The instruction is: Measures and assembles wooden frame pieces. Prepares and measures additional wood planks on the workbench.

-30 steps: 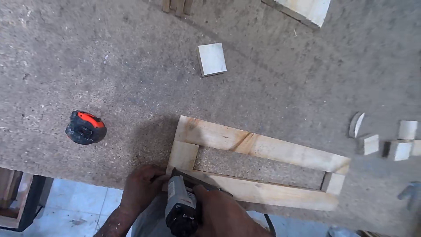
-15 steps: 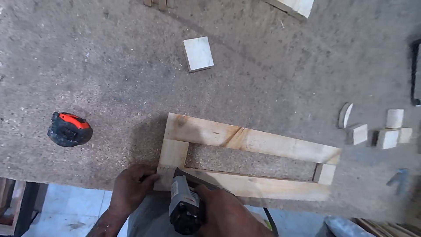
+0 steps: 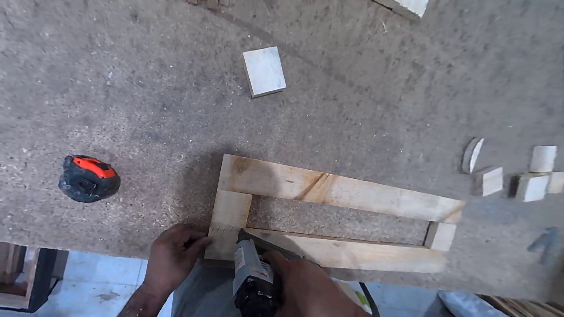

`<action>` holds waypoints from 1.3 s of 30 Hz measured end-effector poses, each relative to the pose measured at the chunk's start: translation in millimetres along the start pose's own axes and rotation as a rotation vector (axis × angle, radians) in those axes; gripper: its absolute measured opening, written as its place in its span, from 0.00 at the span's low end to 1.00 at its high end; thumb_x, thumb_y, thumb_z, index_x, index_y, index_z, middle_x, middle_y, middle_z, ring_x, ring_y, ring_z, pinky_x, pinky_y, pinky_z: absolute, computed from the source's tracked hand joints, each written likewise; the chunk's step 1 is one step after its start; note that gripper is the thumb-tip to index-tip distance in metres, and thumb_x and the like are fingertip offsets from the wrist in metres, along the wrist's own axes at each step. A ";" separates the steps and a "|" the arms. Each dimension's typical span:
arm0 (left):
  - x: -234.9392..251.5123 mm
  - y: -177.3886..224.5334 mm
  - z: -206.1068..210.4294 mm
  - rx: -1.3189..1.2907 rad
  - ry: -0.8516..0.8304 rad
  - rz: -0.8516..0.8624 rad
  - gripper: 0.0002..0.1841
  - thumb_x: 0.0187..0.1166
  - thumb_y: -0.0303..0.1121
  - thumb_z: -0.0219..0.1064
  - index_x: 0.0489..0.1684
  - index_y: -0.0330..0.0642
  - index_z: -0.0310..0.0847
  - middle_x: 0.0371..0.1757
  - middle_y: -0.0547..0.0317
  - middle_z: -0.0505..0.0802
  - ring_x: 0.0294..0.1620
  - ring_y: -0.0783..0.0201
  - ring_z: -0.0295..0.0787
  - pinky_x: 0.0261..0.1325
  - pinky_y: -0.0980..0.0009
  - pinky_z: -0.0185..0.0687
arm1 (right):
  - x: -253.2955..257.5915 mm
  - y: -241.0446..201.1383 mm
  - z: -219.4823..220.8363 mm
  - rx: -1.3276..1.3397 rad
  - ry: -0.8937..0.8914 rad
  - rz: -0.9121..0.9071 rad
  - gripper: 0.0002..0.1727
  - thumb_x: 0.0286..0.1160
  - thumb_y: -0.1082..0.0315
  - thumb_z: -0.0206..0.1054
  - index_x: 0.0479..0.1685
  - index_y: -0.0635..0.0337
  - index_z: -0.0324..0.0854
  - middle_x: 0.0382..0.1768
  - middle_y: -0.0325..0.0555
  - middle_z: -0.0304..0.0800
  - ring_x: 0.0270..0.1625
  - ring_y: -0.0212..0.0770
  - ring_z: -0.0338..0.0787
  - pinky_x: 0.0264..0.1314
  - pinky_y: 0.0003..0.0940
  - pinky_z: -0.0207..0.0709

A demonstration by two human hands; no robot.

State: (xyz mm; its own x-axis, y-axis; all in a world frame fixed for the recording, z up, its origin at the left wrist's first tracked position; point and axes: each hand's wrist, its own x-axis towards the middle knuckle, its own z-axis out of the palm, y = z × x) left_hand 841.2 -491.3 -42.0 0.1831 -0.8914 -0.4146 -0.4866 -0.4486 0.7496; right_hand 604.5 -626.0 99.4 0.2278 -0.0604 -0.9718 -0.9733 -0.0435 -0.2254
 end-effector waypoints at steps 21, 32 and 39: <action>62.8 43.6 -16.4 0.215 0.017 0.108 0.17 0.74 0.46 0.65 0.22 0.46 0.90 0.24 0.57 0.93 0.27 0.57 0.93 0.32 0.50 0.88 | 14.9 -61.7 -69.6 0.025 0.004 0.019 0.35 0.71 0.42 0.69 0.75 0.50 0.74 0.39 0.54 0.94 0.45 0.60 0.95 0.44 0.63 0.84; 63.4 43.7 -10.2 0.261 0.117 0.180 0.17 0.74 0.41 0.62 0.15 0.45 0.86 0.21 0.56 0.92 0.26 0.59 0.92 0.30 0.56 0.86 | 17.3 -63.2 -81.2 0.078 -0.091 0.031 0.31 0.73 0.47 0.69 0.73 0.52 0.73 0.42 0.56 0.93 0.48 0.62 0.94 0.45 0.65 0.83; 62.4 36.6 -7.4 0.222 0.098 0.168 0.22 0.75 0.51 0.64 0.14 0.48 0.85 0.22 0.60 0.93 0.27 0.63 0.92 0.32 0.58 0.87 | 13.9 -57.9 -83.6 0.087 -0.120 0.100 0.33 0.74 0.47 0.69 0.75 0.52 0.72 0.44 0.58 0.93 0.50 0.64 0.94 0.49 0.66 0.83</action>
State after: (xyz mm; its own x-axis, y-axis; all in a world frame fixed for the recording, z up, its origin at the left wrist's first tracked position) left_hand 841.2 -563.9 -36.6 0.1602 -0.9589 -0.2341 -0.6898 -0.2784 0.6683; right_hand 666.5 -707.6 104.6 0.1302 0.0594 -0.9897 -0.9909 0.0433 -0.1277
